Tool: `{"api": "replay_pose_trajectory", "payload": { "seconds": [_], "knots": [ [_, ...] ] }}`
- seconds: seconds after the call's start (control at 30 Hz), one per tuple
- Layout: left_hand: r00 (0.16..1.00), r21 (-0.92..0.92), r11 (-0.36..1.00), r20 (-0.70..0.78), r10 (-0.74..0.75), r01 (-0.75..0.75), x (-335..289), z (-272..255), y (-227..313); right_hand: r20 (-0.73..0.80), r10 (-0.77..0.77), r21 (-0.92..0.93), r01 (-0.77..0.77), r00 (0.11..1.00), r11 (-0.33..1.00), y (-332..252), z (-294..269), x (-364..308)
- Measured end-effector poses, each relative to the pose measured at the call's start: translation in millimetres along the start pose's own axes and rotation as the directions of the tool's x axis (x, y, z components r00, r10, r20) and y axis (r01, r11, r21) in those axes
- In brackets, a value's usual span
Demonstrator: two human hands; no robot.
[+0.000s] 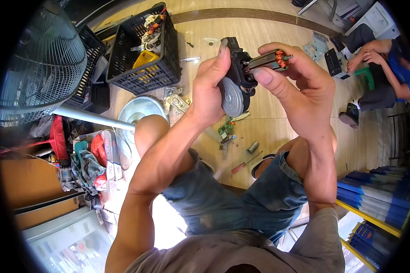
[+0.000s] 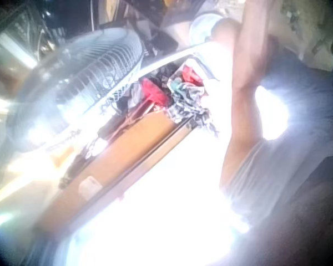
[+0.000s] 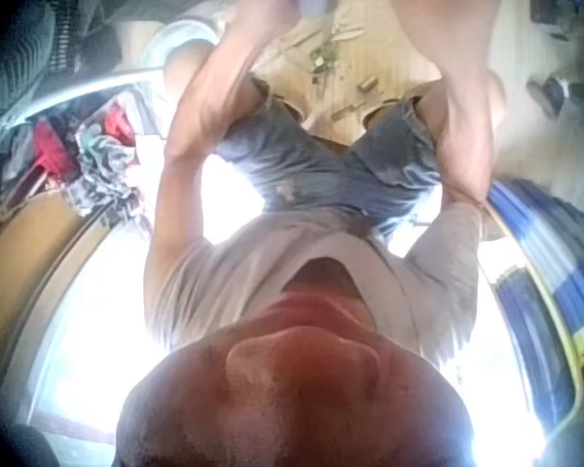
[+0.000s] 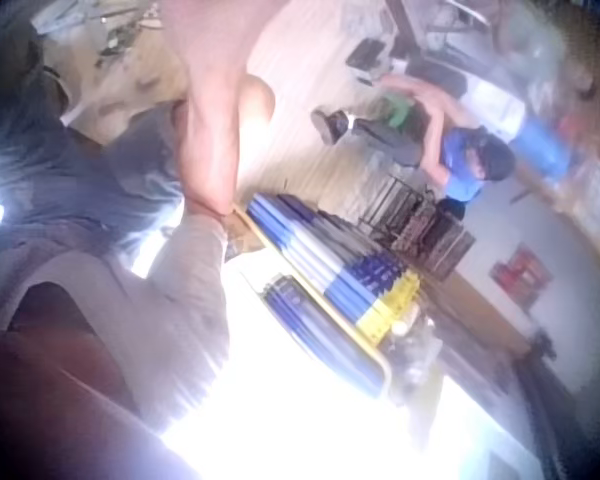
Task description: The person disassembles a small electric motor using a screwdriver to pry open the housing and remove internal components.
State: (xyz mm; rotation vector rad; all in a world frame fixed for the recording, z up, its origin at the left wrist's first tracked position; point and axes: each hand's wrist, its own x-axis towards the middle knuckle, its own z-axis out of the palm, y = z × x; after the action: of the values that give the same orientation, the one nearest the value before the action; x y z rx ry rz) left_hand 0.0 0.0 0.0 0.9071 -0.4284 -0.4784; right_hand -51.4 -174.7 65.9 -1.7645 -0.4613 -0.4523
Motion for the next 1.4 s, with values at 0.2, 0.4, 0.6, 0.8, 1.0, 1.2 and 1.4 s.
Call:
{"api": "replay_pose_trajectory", "payload": {
  "seconds": [0.2, 0.4, 0.6, 0.8, 1.0, 1.2, 1.4],
  "knots": [
    [0.996, -0.087, 0.996, -0.093, 0.016, -0.024, 4, 12, 6, 0.090, -0.069, 0.090, 0.061, 0.994, 0.994, 16, 1, 2],
    [0.994, -0.275, 0.961, 0.105, -0.010, 0.039, 1, -5, -2, 0.188, -0.043, 0.320, -0.020, 0.981, 0.947, 14, -3, -4],
    [0.993, -0.184, 0.983, -0.115, -0.013, -0.009, -1, 11, -3, 0.181, 0.278, 0.523, -0.332, 0.943, 0.785, 2, 14, -4],
    [0.988, -0.160, 0.986, -0.155, 0.025, -0.050, -1, 18, -4, 0.233, 0.364, 0.558, -0.430, 0.902, 0.710, 4, 21, -5],
    [0.978, -0.175, 0.979, -0.198, 0.071, -0.107, -3, 25, 1, 0.202, 0.385, 0.599, -0.425, 0.900, 0.679, 6, 31, -9],
    [0.956, -0.173, 0.972, -0.273, 0.109, -0.161, 0, 32, 1, 0.194, 0.409, 0.623, -0.434, 0.892, 0.651, 6, 36, -11],
    [0.955, -0.208, 0.972, -0.293, 0.049, -0.114, -2, 31, 3, 0.209, 0.404, 0.632, -0.438, 0.891, 0.639, 5, 33, -11]
  ]
}}
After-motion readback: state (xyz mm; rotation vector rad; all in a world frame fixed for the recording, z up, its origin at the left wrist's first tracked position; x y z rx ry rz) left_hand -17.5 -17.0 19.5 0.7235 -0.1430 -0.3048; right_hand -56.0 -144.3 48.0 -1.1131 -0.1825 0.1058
